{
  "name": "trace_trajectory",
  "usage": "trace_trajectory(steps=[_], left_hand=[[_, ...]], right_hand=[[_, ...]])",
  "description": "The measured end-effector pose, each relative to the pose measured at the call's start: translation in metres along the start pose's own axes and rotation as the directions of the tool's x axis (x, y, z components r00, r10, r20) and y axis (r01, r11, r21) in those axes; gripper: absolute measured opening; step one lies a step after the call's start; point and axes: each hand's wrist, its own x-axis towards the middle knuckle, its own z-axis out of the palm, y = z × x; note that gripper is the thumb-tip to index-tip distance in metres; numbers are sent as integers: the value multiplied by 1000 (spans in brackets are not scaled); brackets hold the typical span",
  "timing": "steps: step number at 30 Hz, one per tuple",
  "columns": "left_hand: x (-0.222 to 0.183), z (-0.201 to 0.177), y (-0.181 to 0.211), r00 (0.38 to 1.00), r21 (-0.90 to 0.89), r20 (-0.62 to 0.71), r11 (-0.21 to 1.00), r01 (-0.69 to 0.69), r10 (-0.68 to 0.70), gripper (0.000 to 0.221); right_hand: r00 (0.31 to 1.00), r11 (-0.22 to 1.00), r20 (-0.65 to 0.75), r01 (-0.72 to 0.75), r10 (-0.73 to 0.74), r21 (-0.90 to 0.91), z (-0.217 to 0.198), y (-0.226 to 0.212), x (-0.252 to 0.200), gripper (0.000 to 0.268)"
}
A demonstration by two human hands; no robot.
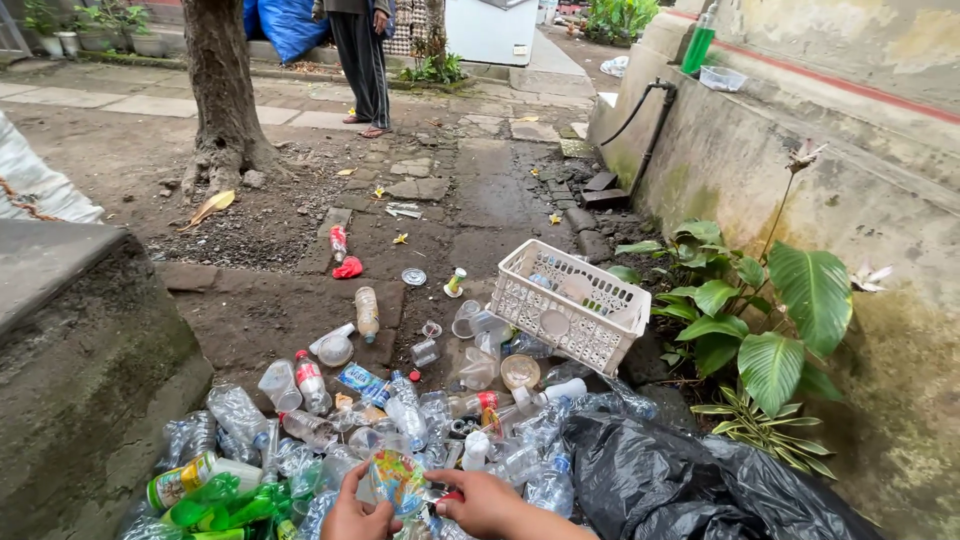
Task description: Sorting plastic bottles and cups by removing caps and straws and stacking them for recycling
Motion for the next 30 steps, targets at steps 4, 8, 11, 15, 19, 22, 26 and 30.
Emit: trace_trajectory(steps=[4,8,11,15,19,22,26,30], left_hand=[[4,4,-10,999,-14,-48,1000,-22,21,77],[-6,9,-8,998,-58,-64,998,-23,19,80],[-16,6,0,995,-41,-92,998,-42,38,78],[-43,0,27,995,21,-84,998,-51,53,75],[-28,2,7,986,35,-113,992,-120,124,75],[-5,5,-12,988,-104,-116,987,-118,106,77],[-30,2,10,991,-69,-115,995,-70,62,77],[-42,0,31,998,40,-53,998,-41,43,69]], right_hand=[[999,999,8,-39,39,-5,1,-10,-5,46],[999,999,24,-44,45,-11,2,-12,-5,46],[998,998,29,-60,60,-6,2,-15,-5,46],[1000,1000,-8,-19,19,25,2,-18,-9,47],[999,999,-26,23,-22,28,6,-9,-4,47],[998,998,-54,42,-40,45,8,-6,-3,48],[999,998,-34,16,-14,54,7,-7,-5,49],[999,999,-17,-38,37,-27,-6,-19,-15,48]])
